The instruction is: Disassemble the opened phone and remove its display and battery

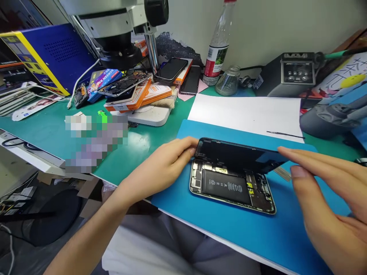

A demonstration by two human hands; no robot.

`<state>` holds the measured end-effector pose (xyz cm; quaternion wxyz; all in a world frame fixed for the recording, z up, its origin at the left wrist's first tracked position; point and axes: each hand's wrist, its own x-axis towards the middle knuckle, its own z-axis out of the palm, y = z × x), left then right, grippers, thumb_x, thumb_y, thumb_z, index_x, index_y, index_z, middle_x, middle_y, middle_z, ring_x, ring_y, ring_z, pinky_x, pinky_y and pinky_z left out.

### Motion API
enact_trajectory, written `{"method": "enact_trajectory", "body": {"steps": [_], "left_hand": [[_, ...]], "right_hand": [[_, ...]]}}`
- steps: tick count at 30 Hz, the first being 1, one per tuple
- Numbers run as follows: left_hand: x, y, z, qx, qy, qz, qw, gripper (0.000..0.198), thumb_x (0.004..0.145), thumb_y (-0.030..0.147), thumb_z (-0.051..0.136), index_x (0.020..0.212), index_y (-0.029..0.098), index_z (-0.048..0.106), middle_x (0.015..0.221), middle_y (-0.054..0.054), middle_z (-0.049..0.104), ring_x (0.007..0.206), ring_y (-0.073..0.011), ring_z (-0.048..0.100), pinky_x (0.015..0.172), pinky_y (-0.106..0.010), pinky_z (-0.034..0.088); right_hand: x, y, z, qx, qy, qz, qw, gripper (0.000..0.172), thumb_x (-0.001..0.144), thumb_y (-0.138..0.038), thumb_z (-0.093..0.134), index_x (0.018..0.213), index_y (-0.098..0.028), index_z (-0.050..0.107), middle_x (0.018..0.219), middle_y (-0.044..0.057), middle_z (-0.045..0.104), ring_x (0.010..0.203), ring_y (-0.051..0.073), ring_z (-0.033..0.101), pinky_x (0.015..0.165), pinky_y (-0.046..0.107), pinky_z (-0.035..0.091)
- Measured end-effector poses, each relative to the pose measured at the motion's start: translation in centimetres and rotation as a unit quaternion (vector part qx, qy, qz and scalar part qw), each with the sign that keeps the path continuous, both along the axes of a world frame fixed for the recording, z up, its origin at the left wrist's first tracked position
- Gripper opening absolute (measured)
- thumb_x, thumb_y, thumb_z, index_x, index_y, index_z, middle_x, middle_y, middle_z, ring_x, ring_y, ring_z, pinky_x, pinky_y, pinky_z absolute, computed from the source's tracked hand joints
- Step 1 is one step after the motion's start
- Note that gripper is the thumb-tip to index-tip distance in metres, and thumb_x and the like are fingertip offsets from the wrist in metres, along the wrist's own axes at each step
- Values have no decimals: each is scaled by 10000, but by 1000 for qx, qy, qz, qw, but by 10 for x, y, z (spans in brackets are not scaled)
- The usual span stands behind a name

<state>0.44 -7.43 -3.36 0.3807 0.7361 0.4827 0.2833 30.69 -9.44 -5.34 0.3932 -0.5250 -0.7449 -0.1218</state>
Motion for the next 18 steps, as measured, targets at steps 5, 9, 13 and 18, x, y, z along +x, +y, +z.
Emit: {"method": "enact_trajectory", "body": {"steps": [5,9,13,18], "left_hand": [[0,-2,-6,28,18,-9,999,284,1106,236,466,1303,281,665,1168,7,725,1158,-202,640,972,-300,459],[2,-2,-9,43,11,4,999,162,1074,248,554,1175,257,681,1115,10,731,1091,-197,656,909,-292,466],[6,-1,-13,63,5,30,998,108,1063,232,586,1094,253,687,1054,24,742,1002,-184,672,850,-282,467],[7,-4,-17,75,5,47,996,149,1049,197,618,1142,280,700,1107,34,755,1042,-169,687,886,-267,486]], "right_hand": [[-20,-10,15,-4,20,-23,1000,274,1015,-288,651,1256,-346,768,1260,-20,766,1138,225,737,938,361,585],[-22,-12,17,7,16,-13,1000,264,1000,-249,676,1233,-320,777,1236,-26,772,1146,209,737,936,328,594],[-22,-12,15,-3,15,-20,1000,285,1007,-254,657,1259,-332,767,1265,-22,764,1151,220,735,934,353,597],[-10,-6,6,-4,14,-14,1000,282,1012,-335,646,1264,-378,764,1262,-13,769,1140,257,736,976,423,556]]}}
